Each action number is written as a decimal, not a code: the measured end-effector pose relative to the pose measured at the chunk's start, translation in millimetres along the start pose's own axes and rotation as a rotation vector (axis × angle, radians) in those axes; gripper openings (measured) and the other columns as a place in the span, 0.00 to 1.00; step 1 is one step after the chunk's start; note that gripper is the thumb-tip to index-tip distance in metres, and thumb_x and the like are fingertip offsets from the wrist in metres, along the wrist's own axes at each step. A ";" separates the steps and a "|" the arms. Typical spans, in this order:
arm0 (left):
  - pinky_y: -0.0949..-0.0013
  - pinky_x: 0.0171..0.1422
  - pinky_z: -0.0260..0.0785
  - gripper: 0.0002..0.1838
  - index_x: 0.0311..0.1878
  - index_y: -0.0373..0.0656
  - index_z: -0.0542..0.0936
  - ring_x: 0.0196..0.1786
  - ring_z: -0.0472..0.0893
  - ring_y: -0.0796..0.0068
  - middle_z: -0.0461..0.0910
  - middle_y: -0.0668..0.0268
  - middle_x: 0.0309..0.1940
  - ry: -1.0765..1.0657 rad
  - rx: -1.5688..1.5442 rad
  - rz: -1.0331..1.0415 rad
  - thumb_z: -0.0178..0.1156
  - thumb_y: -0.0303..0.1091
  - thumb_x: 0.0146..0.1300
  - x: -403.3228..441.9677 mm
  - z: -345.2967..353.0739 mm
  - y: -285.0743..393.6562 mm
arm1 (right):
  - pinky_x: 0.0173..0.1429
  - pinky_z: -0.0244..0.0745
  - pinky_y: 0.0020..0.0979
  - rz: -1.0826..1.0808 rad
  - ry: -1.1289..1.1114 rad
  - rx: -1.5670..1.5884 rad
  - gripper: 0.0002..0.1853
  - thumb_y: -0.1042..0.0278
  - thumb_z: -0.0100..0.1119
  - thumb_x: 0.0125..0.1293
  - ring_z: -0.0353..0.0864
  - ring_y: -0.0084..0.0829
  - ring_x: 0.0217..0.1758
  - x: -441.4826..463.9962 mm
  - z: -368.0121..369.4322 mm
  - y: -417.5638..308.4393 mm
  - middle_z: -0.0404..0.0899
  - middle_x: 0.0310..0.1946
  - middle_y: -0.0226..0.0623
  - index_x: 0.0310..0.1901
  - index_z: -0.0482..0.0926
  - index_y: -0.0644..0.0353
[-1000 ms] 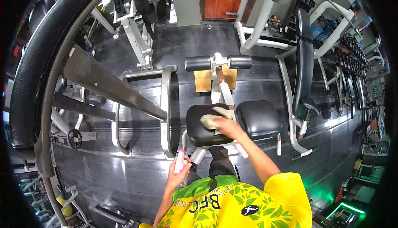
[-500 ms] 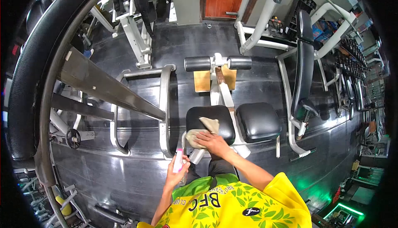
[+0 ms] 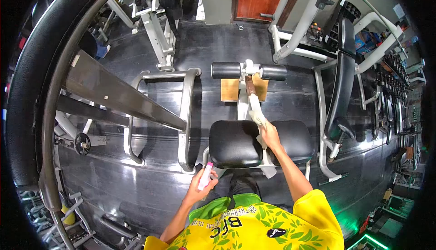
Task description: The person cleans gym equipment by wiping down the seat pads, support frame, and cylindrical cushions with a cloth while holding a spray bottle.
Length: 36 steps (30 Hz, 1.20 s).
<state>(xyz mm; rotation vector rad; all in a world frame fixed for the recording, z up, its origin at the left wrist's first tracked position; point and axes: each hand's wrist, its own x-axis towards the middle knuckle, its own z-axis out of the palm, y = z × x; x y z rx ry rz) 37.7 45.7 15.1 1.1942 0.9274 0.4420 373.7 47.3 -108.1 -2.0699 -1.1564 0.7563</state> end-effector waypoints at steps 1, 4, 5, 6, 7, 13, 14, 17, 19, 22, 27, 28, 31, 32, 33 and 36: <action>0.79 0.31 0.68 0.12 0.45 0.40 0.74 0.28 0.74 0.87 0.78 0.71 0.34 0.041 -0.040 -0.017 0.63 0.25 0.58 0.5 2.5 1.9 | 0.53 0.71 0.42 0.001 -0.006 0.005 0.18 0.77 0.49 0.58 0.76 0.53 0.51 10.0 18.4 11.4 0.77 0.45 0.54 0.52 0.73 0.63; 0.79 0.29 0.67 0.11 0.44 0.40 0.74 0.25 0.74 0.87 0.78 0.71 0.33 0.108 -0.036 -0.045 0.62 0.24 0.58 -1.7 6.2 -8.1 | 0.55 0.71 0.42 -0.378 -0.125 -0.185 0.19 0.75 0.52 0.55 0.75 0.50 0.51 34.1 78.1 33.9 0.78 0.46 0.50 0.51 0.75 0.60; 0.79 0.29 0.67 0.11 0.44 0.40 0.74 0.25 0.74 0.87 0.78 0.71 0.33 0.111 -0.029 -0.048 0.62 0.24 0.58 -3.3 6.9 -9.8 | 0.53 0.72 0.42 -0.375 -0.054 -0.218 0.19 0.74 0.53 0.53 0.77 0.48 0.49 38.0 96.7 22.8 0.79 0.44 0.48 0.50 0.76 0.56; 0.79 0.29 0.67 0.11 0.44 0.40 0.74 0.25 0.74 0.87 0.78 0.70 0.33 0.130 -0.071 -0.081 0.62 0.24 0.58 -3.6 8.0 -11.8 | 0.54 0.72 0.42 -0.403 -0.161 -0.223 0.19 0.73 0.54 0.53 0.77 0.47 0.50 45.0 111.4 6.2 0.79 0.45 0.46 0.49 0.76 0.56; 0.79 0.29 0.67 0.11 0.44 0.40 0.74 0.25 0.74 0.87 0.79 0.70 0.33 0.150 -0.114 -0.116 0.62 0.24 0.58 -4.9 9.7 -13.9 | 0.55 0.71 0.42 -0.429 -0.270 -0.228 0.19 0.72 0.54 0.53 0.77 0.46 0.50 48.8 126.8 -10.3 0.79 0.45 0.44 0.49 0.76 0.56; 0.79 0.30 0.69 0.12 0.45 0.38 0.73 0.26 0.75 0.86 0.79 0.67 0.37 0.195 -0.096 -0.094 0.61 0.23 0.59 -0.7 20.8 -16.0 | 0.59 0.70 0.44 -0.376 -0.674 -0.391 0.19 0.62 0.51 0.60 0.71 0.44 0.61 85.3 182.0 -55.9 0.75 0.55 0.34 0.55 0.74 0.46; 0.79 0.32 0.69 0.11 0.45 0.38 0.73 0.27 0.76 0.86 0.79 0.66 0.36 0.189 -0.077 -0.101 0.59 0.23 0.59 0.2 21.9 -17.9 | 0.59 0.70 0.44 -0.274 -0.727 -0.384 0.20 0.60 0.51 0.61 0.71 0.43 0.61 96.0 188.3 -52.6 0.75 0.56 0.35 0.56 0.73 0.45; 0.79 0.33 0.69 0.10 0.45 0.37 0.73 0.27 0.76 0.86 0.78 0.67 0.34 0.214 -0.065 -0.102 0.58 0.24 0.60 4.0 28.0 -18.9 | 0.60 0.69 0.41 -0.115 -0.822 -0.367 0.22 0.57 0.50 0.62 0.73 0.41 0.60 119.6 184.2 -55.3 0.74 0.57 0.40 0.58 0.73 0.48; 0.79 0.31 0.69 0.12 0.46 0.38 0.73 0.26 0.75 0.86 0.79 0.66 0.39 0.222 -0.073 -0.141 0.60 0.21 0.58 0.6 28.7 -29.0 | 0.59 0.70 0.40 0.019 -0.969 -0.408 0.22 0.56 0.49 0.60 0.74 0.41 0.59 141.6 217.0 -24.6 0.75 0.57 0.40 0.56 0.76 0.53; 0.78 0.31 0.69 0.12 0.46 0.38 0.73 0.27 0.75 0.86 0.78 0.66 0.38 0.266 -0.093 -0.174 0.60 0.21 0.58 -4.1 30.6 -33.3 | 0.57 0.71 0.40 -0.008 -1.133 -0.438 0.25 0.53 0.50 0.57 0.75 0.40 0.58 163.8 224.3 -2.0 0.74 0.58 0.39 0.54 0.77 0.56; 0.78 0.31 0.69 0.12 0.45 0.39 0.73 0.27 0.76 0.85 0.78 0.66 0.38 0.334 -0.113 -0.202 0.60 0.22 0.59 -14.4 34.9 -40.8 | 0.46 0.73 0.39 -0.041 -1.185 -0.477 0.25 0.62 0.43 0.55 0.78 0.39 0.45 169.4 161.3 9.2 0.78 0.48 0.42 0.55 0.73 0.59; 0.78 0.31 0.69 0.11 0.45 0.39 0.74 0.27 0.76 0.85 0.78 0.66 0.38 0.351 -0.124 -0.189 0.60 0.22 0.59 -15.6 36.9 -42.3 | 0.44 0.73 0.39 0.015 -1.201 -0.494 0.24 0.62 0.44 0.55 0.78 0.37 0.43 179.6 179.9 57.4 0.78 0.46 0.41 0.54 0.74 0.59; 0.78 0.32 0.69 0.11 0.45 0.39 0.74 0.28 0.76 0.85 0.78 0.67 0.38 0.367 -0.112 -0.150 0.60 0.23 0.59 -15.5 43.1 -46.9 | 0.58 0.69 0.40 0.071 -1.277 -0.468 0.25 0.60 0.46 0.60 0.75 0.41 0.57 176.1 142.2 78.1 0.75 0.56 0.42 0.59 0.72 0.55; 0.78 0.32 0.69 0.11 0.45 0.39 0.74 0.28 0.76 0.85 0.78 0.67 0.38 0.370 -0.119 -0.149 0.60 0.23 0.59 -15.9 45.0 -47.4 | 0.56 0.69 0.39 0.176 -1.213 -0.367 0.23 0.60 0.46 0.60 0.76 0.40 0.55 165.2 115.8 64.3 0.76 0.54 0.42 0.58 0.73 0.54; 0.77 0.32 0.69 0.11 0.45 0.39 0.74 0.28 0.76 0.85 0.78 0.67 0.38 0.357 -0.104 -0.156 0.60 0.23 0.59 -14.8 46.5 -47.6 | 0.54 0.70 0.39 0.278 -1.142 -0.267 0.22 0.60 0.46 0.61 0.77 0.39 0.52 157.4 95.0 60.2 0.78 0.51 0.42 0.56 0.74 0.54; 0.78 0.33 0.70 0.12 0.45 0.38 0.73 0.28 0.76 0.84 0.78 0.66 0.39 0.354 -0.082 -0.153 0.60 0.23 0.59 -11.7 55.9 -39.3 | 0.51 0.71 0.38 0.204 -1.048 -0.399 0.20 0.60 0.46 0.63 0.78 0.37 0.48 144.9 54.2 64.5 0.80 0.47 0.42 0.55 0.75 0.52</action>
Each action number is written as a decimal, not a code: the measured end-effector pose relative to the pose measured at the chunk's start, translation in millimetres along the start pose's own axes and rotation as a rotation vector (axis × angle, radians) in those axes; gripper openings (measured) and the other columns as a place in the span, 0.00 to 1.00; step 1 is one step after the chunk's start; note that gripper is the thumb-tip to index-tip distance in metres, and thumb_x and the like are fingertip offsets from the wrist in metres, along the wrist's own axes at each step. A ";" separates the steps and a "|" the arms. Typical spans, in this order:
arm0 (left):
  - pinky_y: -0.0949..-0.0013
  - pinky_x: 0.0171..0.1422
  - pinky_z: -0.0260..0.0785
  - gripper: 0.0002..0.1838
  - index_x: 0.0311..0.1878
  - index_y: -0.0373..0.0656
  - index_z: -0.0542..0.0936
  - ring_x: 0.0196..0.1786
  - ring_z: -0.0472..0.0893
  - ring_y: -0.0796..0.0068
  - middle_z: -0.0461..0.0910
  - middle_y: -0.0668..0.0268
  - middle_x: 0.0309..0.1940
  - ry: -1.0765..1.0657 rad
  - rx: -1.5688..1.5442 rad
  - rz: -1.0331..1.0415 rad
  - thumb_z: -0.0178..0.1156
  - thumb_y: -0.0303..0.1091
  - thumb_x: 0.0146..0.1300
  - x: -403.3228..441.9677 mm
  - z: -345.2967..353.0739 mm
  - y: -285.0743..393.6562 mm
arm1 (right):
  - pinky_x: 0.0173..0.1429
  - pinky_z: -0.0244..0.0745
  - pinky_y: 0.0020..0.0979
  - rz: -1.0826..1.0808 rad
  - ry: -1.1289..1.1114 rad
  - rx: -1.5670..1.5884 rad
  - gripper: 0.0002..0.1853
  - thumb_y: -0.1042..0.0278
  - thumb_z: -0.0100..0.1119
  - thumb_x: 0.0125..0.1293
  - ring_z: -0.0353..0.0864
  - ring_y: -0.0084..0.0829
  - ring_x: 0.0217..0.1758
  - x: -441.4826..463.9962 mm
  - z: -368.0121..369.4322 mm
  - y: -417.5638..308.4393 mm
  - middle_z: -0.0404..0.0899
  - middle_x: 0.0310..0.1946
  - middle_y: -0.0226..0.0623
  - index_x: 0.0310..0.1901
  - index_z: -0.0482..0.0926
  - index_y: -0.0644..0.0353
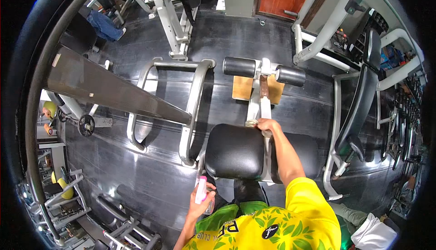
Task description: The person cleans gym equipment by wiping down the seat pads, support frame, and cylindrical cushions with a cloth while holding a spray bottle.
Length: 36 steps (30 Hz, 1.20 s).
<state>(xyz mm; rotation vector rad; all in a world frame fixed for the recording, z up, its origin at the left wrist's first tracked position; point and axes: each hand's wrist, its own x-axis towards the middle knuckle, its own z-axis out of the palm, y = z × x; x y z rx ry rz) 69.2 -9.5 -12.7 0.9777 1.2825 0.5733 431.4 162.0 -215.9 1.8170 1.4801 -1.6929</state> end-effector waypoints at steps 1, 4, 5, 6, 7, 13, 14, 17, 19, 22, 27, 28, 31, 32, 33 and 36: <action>0.78 0.33 0.70 0.12 0.45 0.37 0.73 0.28 0.76 0.83 0.78 0.65 0.39 0.004 0.005 0.015 0.60 0.23 0.59 -0.6 3.2 3.1 | 0.51 0.71 0.36 0.031 -0.079 0.151 0.19 0.60 0.46 0.65 0.78 0.36 0.47 37.5 18.9 42.9 0.80 0.45 0.43 0.55 0.75 0.54; 0.78 0.33 0.69 0.11 0.45 0.37 0.73 0.27 0.76 0.84 0.78 0.65 0.39 0.060 -0.130 0.025 0.60 0.23 0.59 -3.6 15.8 3.9 | 0.56 0.70 0.37 -0.104 0.343 0.345 0.20 0.69 0.48 0.61 0.77 0.42 0.53 -6.6 41.0 45.2 0.79 0.48 0.49 0.56 0.74 0.56; 0.78 0.33 0.69 0.11 0.45 0.37 0.73 0.27 0.76 0.84 0.78 0.65 0.39 0.059 -0.134 0.025 0.60 0.23 0.59 -6.7 17.9 0.3 | 0.59 0.69 0.38 -0.093 0.500 0.297 0.21 0.72 0.48 0.59 0.76 0.45 0.56 -28.5 49.2 26.4 0.77 0.50 0.52 0.56 0.73 0.57; 0.78 0.33 0.69 0.12 0.45 0.37 0.73 0.27 0.77 0.84 0.78 0.65 0.39 0.039 -0.075 0.021 0.60 0.22 0.58 -8.4 18.1 -2.2 | 0.62 0.67 0.40 -0.044 0.538 0.302 0.24 0.75 0.46 0.57 0.72 0.49 0.59 -35.1 57.0 24.6 0.74 0.52 0.56 0.58 0.71 0.56; 0.78 0.33 0.69 0.12 0.46 0.37 0.73 0.27 0.77 0.84 0.79 0.64 0.39 0.018 -0.015 0.020 0.60 0.22 0.58 -9.7 18.2 -3.4 | 0.61 0.67 0.42 -0.053 0.615 0.314 0.25 0.74 0.46 0.58 0.71 0.52 0.58 -44.3 64.1 22.1 0.74 0.50 0.58 0.60 0.69 0.56; 0.77 0.33 0.69 0.11 0.45 0.38 0.73 0.27 0.77 0.84 0.79 0.64 0.37 0.060 -0.127 0.050 0.59 0.23 0.59 -33.9 22.6 -7.7 | 0.52 0.71 0.50 -0.029 0.747 0.408 0.15 0.67 0.49 0.64 0.74 0.57 0.51 -113.9 97.6 -1.7 0.76 0.42 0.62 0.51 0.71 0.62; 0.77 0.32 0.69 0.10 0.44 0.38 0.74 0.26 0.77 0.84 0.79 0.65 0.34 0.084 -0.133 0.053 0.59 0.23 0.59 -36.9 23.5 -5.8 | 0.50 0.72 0.49 -0.039 0.755 0.397 0.16 0.67 0.49 0.64 0.74 0.58 0.50 -120.0 108.0 0.9 0.76 0.40 0.62 0.52 0.70 0.62; 0.77 0.31 0.68 0.10 0.44 0.39 0.74 0.24 0.76 0.84 0.78 0.69 0.24 0.049 -0.033 0.050 0.59 0.24 0.60 -48.4 17.4 -6.2 | 0.46 0.73 0.47 -0.097 0.840 0.391 0.18 0.70 0.50 0.63 0.76 0.57 0.47 -157.4 136.6 -15.2 0.77 0.37 0.62 0.55 0.70 0.61; 0.76 0.30 0.68 0.10 0.44 0.39 0.74 0.23 0.76 0.84 0.77 0.70 0.21 0.061 -0.013 0.091 0.59 0.25 0.60 -57.0 12.5 -10.3 | 0.43 0.74 0.46 -0.138 0.886 0.439 0.14 0.70 0.51 0.64 0.77 0.58 0.44 -181.5 156.3 -27.0 0.77 0.35 0.62 0.50 0.72 0.66; 0.76 0.30 0.68 0.10 0.44 0.40 0.74 0.23 0.76 0.84 0.75 0.71 0.18 0.082 -0.032 0.144 0.59 0.25 0.60 -76.4 10.6 -16.0 | 0.42 0.74 0.44 -0.138 1.027 0.429 0.17 0.72 0.52 0.61 0.79 0.56 0.42 -196.3 193.2 -35.2 0.78 0.33 0.61 0.53 0.72 0.63; 0.75 0.30 0.68 0.10 0.44 0.40 0.74 0.23 0.76 0.84 0.76 0.70 0.20 0.091 -0.068 0.197 0.58 0.25 0.60 -101.3 7.2 -35.9 | 0.40 0.75 0.42 -0.178 1.079 0.446 0.21 0.74 0.51 0.60 0.80 0.53 0.41 -198.0 237.7 -37.3 0.79 0.34 0.58 0.58 0.70 0.60; 0.75 0.30 0.68 0.10 0.44 0.40 0.74 0.23 0.76 0.84 0.76 0.70 0.20 0.092 -0.074 0.205 0.58 0.25 0.60 -104.3 6.4 -40.4 | 0.41 0.75 0.41 -0.183 1.050 0.485 0.22 0.74 0.52 0.61 0.81 0.51 0.42 -199.7 242.8 -36.8 0.79 0.35 0.58 0.58 0.70 0.59; 0.75 0.30 0.69 0.10 0.45 0.40 0.74 0.23 0.76 0.84 0.78 0.69 0.25 0.087 -0.063 0.222 0.59 0.24 0.59 -117.8 7.5 -52.0 | 0.48 0.74 0.37 -0.128 0.968 0.534 0.21 0.73 0.51 0.63 0.82 0.40 0.47 -214.1 248.6 -38.1 0.81 0.40 0.52 0.59 0.70 0.61; 0.75 0.30 0.70 0.11 0.45 0.40 0.73 0.23 0.76 0.84 0.79 0.68 0.28 0.090 -0.103 0.214 0.59 0.23 0.59 -122.2 8.7 -53.2 | 0.52 0.73 0.35 -0.233 0.982 0.680 0.20 0.73 0.51 0.65 0.81 0.37 0.49 -209.1 251.0 -33.0 0.80 0.44 0.48 0.59 0.70 0.63; 0.76 0.30 0.70 0.11 0.45 0.40 0.73 0.23 0.77 0.84 0.79 0.68 0.32 0.095 -0.141 0.206 0.59 0.22 0.59 -126.3 9.1 -53.9 | 0.55 0.71 0.33 -0.341 0.990 0.827 0.19 0.72 0.50 0.66 0.79 0.33 0.51 -211.6 249.9 -36.0 0.80 0.47 0.44 0.58 0.71 0.64; 0.76 0.30 0.71 0.12 0.46 0.39 0.73 0.24 0.77 0.84 0.80 0.66 0.35 0.099 -0.192 0.177 0.59 0.21 0.58 -137.9 8.7 -55.0 | 0.56 0.69 0.32 -0.440 0.953 0.925 0.19 0.67 0.54 0.65 0.78 0.40 0.53 -204.7 233.1 -54.9 0.78 0.49 0.47 0.56 0.71 0.64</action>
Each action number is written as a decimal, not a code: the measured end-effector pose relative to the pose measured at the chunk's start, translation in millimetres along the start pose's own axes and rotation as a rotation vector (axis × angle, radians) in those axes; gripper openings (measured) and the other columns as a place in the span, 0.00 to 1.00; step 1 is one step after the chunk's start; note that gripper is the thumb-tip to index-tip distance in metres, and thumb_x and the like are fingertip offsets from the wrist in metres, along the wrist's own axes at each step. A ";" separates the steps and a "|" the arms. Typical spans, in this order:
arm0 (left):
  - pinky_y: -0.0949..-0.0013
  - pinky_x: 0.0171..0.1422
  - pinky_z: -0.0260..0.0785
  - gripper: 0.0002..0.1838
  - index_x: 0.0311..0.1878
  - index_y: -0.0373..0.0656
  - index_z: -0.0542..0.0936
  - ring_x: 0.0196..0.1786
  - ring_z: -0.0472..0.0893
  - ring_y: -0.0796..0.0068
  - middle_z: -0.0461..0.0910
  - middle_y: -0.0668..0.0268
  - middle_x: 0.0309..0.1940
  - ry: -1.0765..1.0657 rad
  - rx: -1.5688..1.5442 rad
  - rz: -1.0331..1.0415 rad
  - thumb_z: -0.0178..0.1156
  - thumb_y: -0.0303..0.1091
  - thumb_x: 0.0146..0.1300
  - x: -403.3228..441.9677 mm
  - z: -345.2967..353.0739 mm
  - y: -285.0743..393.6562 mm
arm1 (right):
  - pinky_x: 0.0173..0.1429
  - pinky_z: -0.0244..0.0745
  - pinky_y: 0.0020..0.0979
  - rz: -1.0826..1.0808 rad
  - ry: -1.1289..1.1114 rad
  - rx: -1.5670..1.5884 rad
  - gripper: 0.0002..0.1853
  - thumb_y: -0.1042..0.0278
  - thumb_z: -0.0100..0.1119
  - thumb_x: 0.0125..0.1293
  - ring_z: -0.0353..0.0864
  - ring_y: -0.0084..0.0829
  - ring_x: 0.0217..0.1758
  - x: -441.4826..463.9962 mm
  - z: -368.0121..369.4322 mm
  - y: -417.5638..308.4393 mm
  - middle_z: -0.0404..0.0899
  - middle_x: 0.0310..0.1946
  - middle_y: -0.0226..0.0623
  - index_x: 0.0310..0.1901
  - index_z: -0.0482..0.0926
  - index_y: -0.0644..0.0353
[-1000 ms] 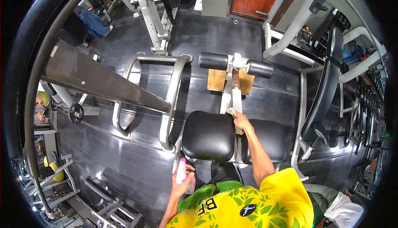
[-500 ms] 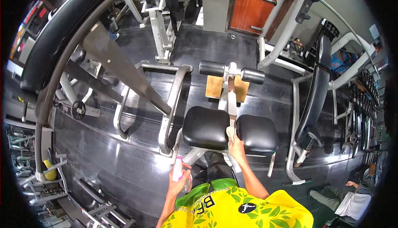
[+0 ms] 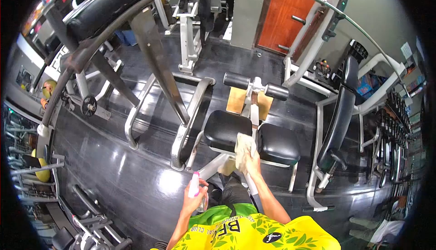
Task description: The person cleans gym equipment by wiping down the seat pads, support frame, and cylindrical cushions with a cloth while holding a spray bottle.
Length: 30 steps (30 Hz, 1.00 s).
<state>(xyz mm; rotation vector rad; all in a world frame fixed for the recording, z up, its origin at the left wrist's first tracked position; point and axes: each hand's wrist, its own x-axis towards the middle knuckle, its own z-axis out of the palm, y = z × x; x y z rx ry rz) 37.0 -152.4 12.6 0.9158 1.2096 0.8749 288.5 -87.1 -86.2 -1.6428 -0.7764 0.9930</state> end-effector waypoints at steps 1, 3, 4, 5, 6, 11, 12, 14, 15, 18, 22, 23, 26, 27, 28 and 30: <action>0.76 0.30 0.71 0.12 0.46 0.39 0.73 0.24 0.77 0.84 0.80 0.66 0.35 0.012 -0.003 0.005 0.59 0.21 0.58 -3.7 -0.8 -2.0 | 0.57 0.69 0.32 -0.062 -0.015 0.051 0.19 0.68 0.55 0.64 0.78 0.42 0.52 6.9 11.8 -4.3 0.79 0.48 0.47 0.55 0.72 0.64; 0.76 0.31 0.71 0.12 0.46 0.39 0.73 0.25 0.77 0.84 0.80 0.66 0.36 0.012 0.002 0.013 0.58 0.21 0.59 -9.2 -2.9 -6.0 | 0.58 0.69 0.34 -0.385 -0.082 -0.107 0.20 0.73 0.55 0.62 0.76 0.46 0.53 27.0 44.3 -16.7 0.76 0.51 0.49 0.56 0.71 0.64; 0.76 0.31 0.71 0.12 0.46 0.39 0.73 0.25 0.77 0.84 0.80 0.66 0.36 0.023 0.005 0.018 0.58 0.21 0.59 -12.2 -4.3 -9.7 | 0.61 0.67 0.36 -0.501 -0.139 -0.263 0.20 0.73 0.55 0.60 0.74 0.46 0.56 31.9 61.9 -28.2 0.73 0.54 0.48 0.56 0.71 0.62; 0.76 0.31 0.71 0.12 0.46 0.39 0.73 0.25 0.77 0.84 0.80 0.66 0.36 0.031 0.021 0.041 0.59 0.21 0.59 -15.1 -5.9 -14.6 | 0.63 0.65 0.37 -0.617 -0.195 -0.420 0.21 0.74 0.55 0.58 0.72 0.46 0.58 35.6 79.7 -39.5 0.71 0.57 0.48 0.56 0.72 0.60; 0.76 0.31 0.71 0.12 0.46 0.39 0.73 0.26 0.77 0.84 0.80 0.66 0.36 0.040 0.036 0.062 0.59 0.22 0.59 -17.4 -7.9 -16.8 | 0.65 0.62 0.40 -0.819 -0.280 -0.645 0.22 0.73 0.55 0.57 0.68 0.44 0.62 43.4 98.6 -43.6 0.68 0.59 0.45 0.55 0.73 0.58; 0.75 0.32 0.71 0.13 0.47 0.39 0.73 0.26 0.77 0.83 0.80 0.66 0.36 0.077 0.083 0.072 0.61 0.24 0.59 -28.9 -11.1 -8.0 | 0.70 0.53 0.44 -1.228 -0.410 -1.389 0.16 0.65 0.50 0.59 0.59 0.33 0.68 56.8 141.8 1.5 0.67 0.62 0.31 0.50 0.77 0.48; 0.75 0.32 0.71 0.13 0.47 0.39 0.73 0.26 0.77 0.83 0.80 0.66 0.37 0.076 0.057 0.082 0.61 0.25 0.59 -29.8 -10.5 -8.4 | 0.72 0.49 0.41 -1.326 -0.368 -1.362 0.13 0.64 0.52 0.57 0.60 0.31 0.68 58.5 136.6 4.7 0.69 0.60 0.26 0.44 0.78 0.45; 0.75 0.32 0.71 0.13 0.47 0.39 0.73 0.27 0.77 0.83 0.80 0.66 0.37 0.074 0.049 0.061 0.61 0.25 0.59 -28.6 -8.9 -12.1 | 0.72 0.49 0.41 -1.442 -0.453 -1.332 0.13 0.64 0.51 0.58 0.59 0.31 0.68 61.2 114.5 12.2 0.68 0.61 0.26 0.45 0.78 0.45; 0.75 0.32 0.71 0.13 0.47 0.39 0.73 0.27 0.77 0.84 0.80 0.66 0.37 0.074 0.049 0.041 0.61 0.25 0.59 -26.6 -9.2 -12.9 | 0.72 0.50 0.41 -1.556 -0.537 -1.288 0.13 0.63 0.51 0.58 0.59 0.31 0.69 63.2 102.9 16.4 0.68 0.61 0.25 0.45 0.78 0.45; 0.75 0.31 0.71 0.13 0.47 0.40 0.73 0.26 0.77 0.84 0.80 0.67 0.36 0.044 0.017 0.038 0.62 0.24 0.59 -24.3 -8.8 -11.3 | 0.74 0.47 0.41 -1.578 -0.596 -1.312 0.15 0.63 0.51 0.57 0.56 0.29 0.71 58.1 57.3 13.7 0.67 0.63 0.25 0.46 0.78 0.45; 0.75 0.29 0.71 0.13 0.47 0.40 0.73 0.25 0.77 0.84 0.80 0.67 0.36 0.020 -0.001 0.047 0.62 0.24 0.59 -19.9 -10.7 -14.1 | 0.77 0.43 0.39 -1.489 -0.771 -1.410 0.17 0.64 0.52 0.55 0.55 0.29 0.72 56.4 -7.3 13.4 0.68 0.63 0.25 0.48 0.78 0.48; 0.75 0.28 0.71 0.13 0.46 0.40 0.73 0.25 0.77 0.84 0.80 0.67 0.35 0.005 0.001 0.028 0.62 0.24 0.59 -18.9 -11.4 -14.0 | 0.77 0.43 0.39 -1.484 -0.773 -1.415 0.17 0.64 0.52 0.55 0.55 0.29 0.72 57.4 -20.1 12.0 0.68 0.63 0.25 0.48 0.78 0.48; 0.75 0.26 0.71 0.13 0.46 0.40 0.73 0.24 0.76 0.84 0.79 0.67 0.34 -0.015 0.034 0.014 0.61 0.24 0.59 -18.5 -11.2 -12.6 | 0.74 0.52 0.39 -1.431 -0.827 -1.428 0.17 0.63 0.53 0.55 0.58 0.30 0.71 56.5 -54.6 0.8 0.67 0.63 0.25 0.49 0.77 0.46; 0.76 0.26 0.71 0.13 0.46 0.40 0.73 0.23 0.76 0.84 0.79 0.67 0.34 -0.015 0.062 0.028 0.61 0.23 0.59 -16.8 -11.2 -11.7 | 0.74 0.52 0.39 -1.428 -0.827 -1.430 0.17 0.63 0.53 0.55 0.58 0.30 0.71 55.8 -63.7 -2.3 0.67 0.63 0.25 0.49 0.77 0.46; 0.76 0.26 0.71 0.13 0.46 0.40 0.73 0.23 0.76 0.84 0.79 0.67 0.34 -0.016 0.060 0.026 0.61 0.23 0.59 -14.9 -11.4 -12.6 | 0.72 0.57 0.37 -1.299 -0.850 -1.323 0.17 0.64 0.53 0.55 0.61 0.29 0.70 54.2 -71.7 -4.7 0.68 0.62 0.26 0.48 0.77 0.45; 0.75 0.25 0.71 0.13 0.46 0.40 0.73 0.23 0.76 0.84 0.79 0.67 0.33 -0.033 -0.016 -0.006 0.61 0.23 0.58 -11.9 -11.4 -15.7 | 0.66 0.66 0.36 -1.085 -0.911 -1.135 0.16 0.69 0.53 0.58 0.68 0.33 0.65 53.3 -78.6 -15.7 0.73 0.59 0.34 0.50 0.76 0.50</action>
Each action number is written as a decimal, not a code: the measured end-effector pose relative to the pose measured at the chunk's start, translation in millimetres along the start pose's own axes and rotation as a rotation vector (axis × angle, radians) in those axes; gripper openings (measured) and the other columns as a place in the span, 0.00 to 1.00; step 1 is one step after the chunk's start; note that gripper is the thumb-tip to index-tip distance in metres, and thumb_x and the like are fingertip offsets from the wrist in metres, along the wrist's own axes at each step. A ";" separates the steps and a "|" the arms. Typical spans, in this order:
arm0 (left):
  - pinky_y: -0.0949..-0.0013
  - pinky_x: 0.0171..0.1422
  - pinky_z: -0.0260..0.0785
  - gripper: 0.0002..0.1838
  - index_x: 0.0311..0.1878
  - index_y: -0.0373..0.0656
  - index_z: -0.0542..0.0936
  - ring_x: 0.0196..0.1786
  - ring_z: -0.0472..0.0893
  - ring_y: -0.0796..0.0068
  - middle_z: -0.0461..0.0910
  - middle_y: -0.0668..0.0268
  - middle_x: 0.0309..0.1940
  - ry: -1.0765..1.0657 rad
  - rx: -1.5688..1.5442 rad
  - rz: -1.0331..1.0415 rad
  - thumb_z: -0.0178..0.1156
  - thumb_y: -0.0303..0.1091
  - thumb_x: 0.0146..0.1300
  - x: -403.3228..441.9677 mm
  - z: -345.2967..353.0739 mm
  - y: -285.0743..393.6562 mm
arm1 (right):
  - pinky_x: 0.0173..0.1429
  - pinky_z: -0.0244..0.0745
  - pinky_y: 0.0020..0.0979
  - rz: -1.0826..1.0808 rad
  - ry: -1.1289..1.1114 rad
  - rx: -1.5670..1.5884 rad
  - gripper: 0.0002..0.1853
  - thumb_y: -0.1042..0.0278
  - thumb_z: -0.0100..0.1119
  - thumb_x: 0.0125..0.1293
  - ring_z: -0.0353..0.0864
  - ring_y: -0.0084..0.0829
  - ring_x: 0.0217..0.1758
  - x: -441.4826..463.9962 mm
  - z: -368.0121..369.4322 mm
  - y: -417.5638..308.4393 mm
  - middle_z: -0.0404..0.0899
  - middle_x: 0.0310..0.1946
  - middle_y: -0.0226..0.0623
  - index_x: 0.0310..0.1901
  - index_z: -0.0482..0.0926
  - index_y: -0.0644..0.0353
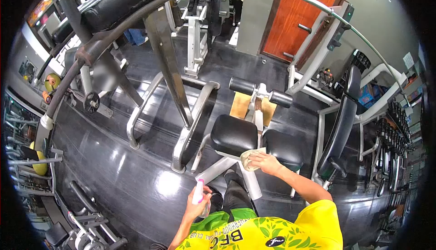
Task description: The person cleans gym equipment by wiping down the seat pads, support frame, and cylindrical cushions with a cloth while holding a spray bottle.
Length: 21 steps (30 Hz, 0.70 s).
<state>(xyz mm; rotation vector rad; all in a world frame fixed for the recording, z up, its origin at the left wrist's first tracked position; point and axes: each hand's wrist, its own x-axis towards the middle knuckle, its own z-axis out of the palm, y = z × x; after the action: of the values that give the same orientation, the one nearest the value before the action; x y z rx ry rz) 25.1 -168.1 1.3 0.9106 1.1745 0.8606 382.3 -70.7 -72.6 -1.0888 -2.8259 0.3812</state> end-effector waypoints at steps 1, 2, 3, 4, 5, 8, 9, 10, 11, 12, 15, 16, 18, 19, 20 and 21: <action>0.75 0.25 0.71 0.13 0.46 0.40 0.73 0.23 0.76 0.84 0.79 0.67 0.33 -0.001 0.003 -0.009 0.61 0.23 0.58 1.5 0.2 0.7 | 0.66 0.66 0.36 0.004 -0.002 0.008 0.16 0.69 0.53 0.58 0.68 0.33 0.65 8.6 -16.4 -5.2 0.73 0.59 0.34 0.50 0.76 0.50; 0.76 0.26 0.71 0.13 0.46 0.40 0.73 0.24 0.76 0.84 0.79 0.68 0.33 0.006 0.019 -0.010 0.61 0.23 0.58 6.1 1.8 2.8 | 0.65 0.67 0.36 0.312 -0.039 0.355 0.16 0.70 0.52 0.60 0.71 0.37 0.63 24.5 -36.2 -11.3 0.75 0.56 0.38 0.51 0.75 0.54; 0.76 0.28 0.71 0.13 0.46 0.40 0.73 0.24 0.76 0.84 0.79 0.68 0.33 0.016 0.037 -0.014 0.61 0.23 0.58 9.2 3.3 4.4 | 0.63 0.67 0.36 0.620 -0.079 0.705 0.15 0.71 0.52 0.62 0.73 0.40 0.61 32.9 -43.9 -13.7 0.76 0.54 0.42 0.51 0.74 0.59; 0.76 0.28 0.71 0.13 0.46 0.40 0.73 0.24 0.76 0.84 0.79 0.68 0.33 0.020 0.042 -0.026 0.61 0.23 0.58 11.9 5.1 5.3 | 0.59 0.66 0.31 0.656 0.218 0.906 0.16 0.75 0.51 0.62 0.74 0.32 0.52 45.2 -18.0 -6.8 0.76 0.47 0.43 0.53 0.71 0.62; 0.76 0.29 0.71 0.13 0.46 0.40 0.73 0.26 0.77 0.84 0.79 0.68 0.33 0.039 0.050 -0.007 0.61 0.22 0.58 16.1 7.0 6.4 | 0.57 0.65 0.28 0.627 0.357 0.969 0.18 0.73 0.49 0.66 0.71 0.25 0.50 54.3 1.2 7.1 0.76 0.46 0.38 0.57 0.69 0.63; 0.76 0.32 0.71 0.14 0.46 0.39 0.73 0.27 0.77 0.84 0.79 0.67 0.35 0.069 0.090 -0.005 0.61 0.22 0.57 24.5 5.9 2.5 | 0.57 0.65 0.26 0.605 0.604 1.214 0.19 0.74 0.50 0.65 0.71 0.23 0.50 122.3 -35.1 8.7 0.75 0.47 0.32 0.58 0.69 0.63; 0.76 0.33 0.71 0.14 0.46 0.39 0.73 0.28 0.77 0.84 0.79 0.67 0.35 0.062 0.119 -0.018 0.61 0.22 0.57 28.3 6.1 1.0 | 0.57 0.65 0.26 0.486 0.740 1.212 0.19 0.74 0.51 0.65 0.70 0.22 0.50 146.2 -40.2 9.6 0.74 0.47 0.30 0.57 0.70 0.62; 0.76 0.33 0.71 0.14 0.46 0.39 0.73 0.28 0.77 0.84 0.79 0.67 0.35 0.076 0.120 -0.014 0.61 0.22 0.57 33.0 7.9 3.1 | 0.57 0.66 0.27 0.451 0.670 1.172 0.18 0.75 0.52 0.62 0.71 0.25 0.50 166.8 -34.6 14.7 0.75 0.46 0.30 0.56 0.71 0.62; 0.76 0.33 0.71 0.14 0.46 0.39 0.73 0.28 0.77 0.84 0.79 0.66 0.36 0.100 0.081 -0.007 0.61 0.21 0.57 34.6 10.1 5.9 | 0.56 0.67 0.28 0.419 0.599 1.132 0.18 0.75 0.53 0.60 0.73 0.27 0.50 185.4 -27.8 16.2 0.75 0.45 0.31 0.54 0.72 0.62; 0.76 0.33 0.71 0.14 0.47 0.39 0.73 0.28 0.77 0.84 0.79 0.66 0.37 0.123 0.041 0.000 0.61 0.21 0.57 36.5 12.6 9.2 | 0.55 0.69 0.30 0.250 0.573 0.911 0.19 0.74 0.55 0.59 0.74 0.30 0.51 204.7 -26.3 9.5 0.76 0.45 0.33 0.53 0.73 0.62; 0.76 0.33 0.71 0.13 0.46 0.38 0.73 0.27 0.77 0.83 0.79 0.65 0.38 0.205 0.036 -0.024 0.60 0.21 0.57 45.1 23.9 19.8 | 0.54 0.69 0.39 -0.057 -0.018 0.238 0.20 0.66 0.57 0.55 0.74 0.38 0.54 243.2 32.0 -2.8 0.78 0.45 0.35 0.51 0.76 0.59; 0.76 0.33 0.71 0.13 0.46 0.38 0.73 0.27 0.77 0.83 0.79 0.65 0.38 0.213 0.032 -0.020 0.60 0.21 0.57 48.5 26.9 18.8 | 0.54 0.68 0.42 -0.078 -0.242 0.012 0.19 0.64 0.59 0.53 0.74 0.38 0.54 249.2 34.0 -12.7 0.78 0.48 0.34 0.49 0.79 0.55; 0.76 0.32 0.71 0.13 0.46 0.38 0.72 0.27 0.77 0.83 0.79 0.65 0.37 0.240 0.043 -0.025 0.60 0.21 0.58 55.8 31.5 16.6 | 0.53 0.68 0.46 -0.104 -0.461 -0.226 0.18 0.62 0.61 0.51 0.75 0.38 0.53 263.1 39.2 -20.5 0.78 0.50 0.32 0.47 0.82 0.51; 0.76 0.32 0.71 0.13 0.46 0.38 0.72 0.27 0.77 0.83 0.79 0.65 0.37 0.249 0.039 -0.024 0.60 0.21 0.58 59.5 34.7 19.5 | 0.55 0.67 0.46 -0.065 -0.523 -0.205 0.18 0.61 0.62 0.51 0.75 0.38 0.54 270.4 46.2 -20.3 0.79 0.50 0.31 0.45 0.83 0.50; 0.76 0.32 0.71 0.13 0.46 0.38 0.72 0.27 0.77 0.83 0.79 0.65 0.37 0.260 0.041 -0.007 0.60 0.21 0.58 61.5 38.3 23.2 | 0.56 0.66 0.45 -0.027 -0.585 -0.185 0.17 0.61 0.63 0.50 0.75 0.37 0.55 276.1 53.1 -19.5 0.80 0.49 0.31 0.44 0.84 0.48; 0.76 0.32 0.71 0.13 0.46 0.38 0.72 0.26 0.77 0.83 0.79 0.65 0.37 0.270 0.045 0.011 0.60 0.22 0.58 65.0 41.0 26.6 | 0.56 0.66 0.45 -0.036 -0.583 -0.188 0.17 0.61 0.63 0.50 0.75 0.37 0.55 281.6 53.4 -19.3 0.80 0.49 0.31 0.44 0.84 0.48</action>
<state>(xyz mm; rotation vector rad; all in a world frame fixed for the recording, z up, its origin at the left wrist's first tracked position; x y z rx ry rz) 74.6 -103.9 7.3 0.8560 1.4271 0.9911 151.6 93.7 -120.8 -1.1010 -3.4472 0.5088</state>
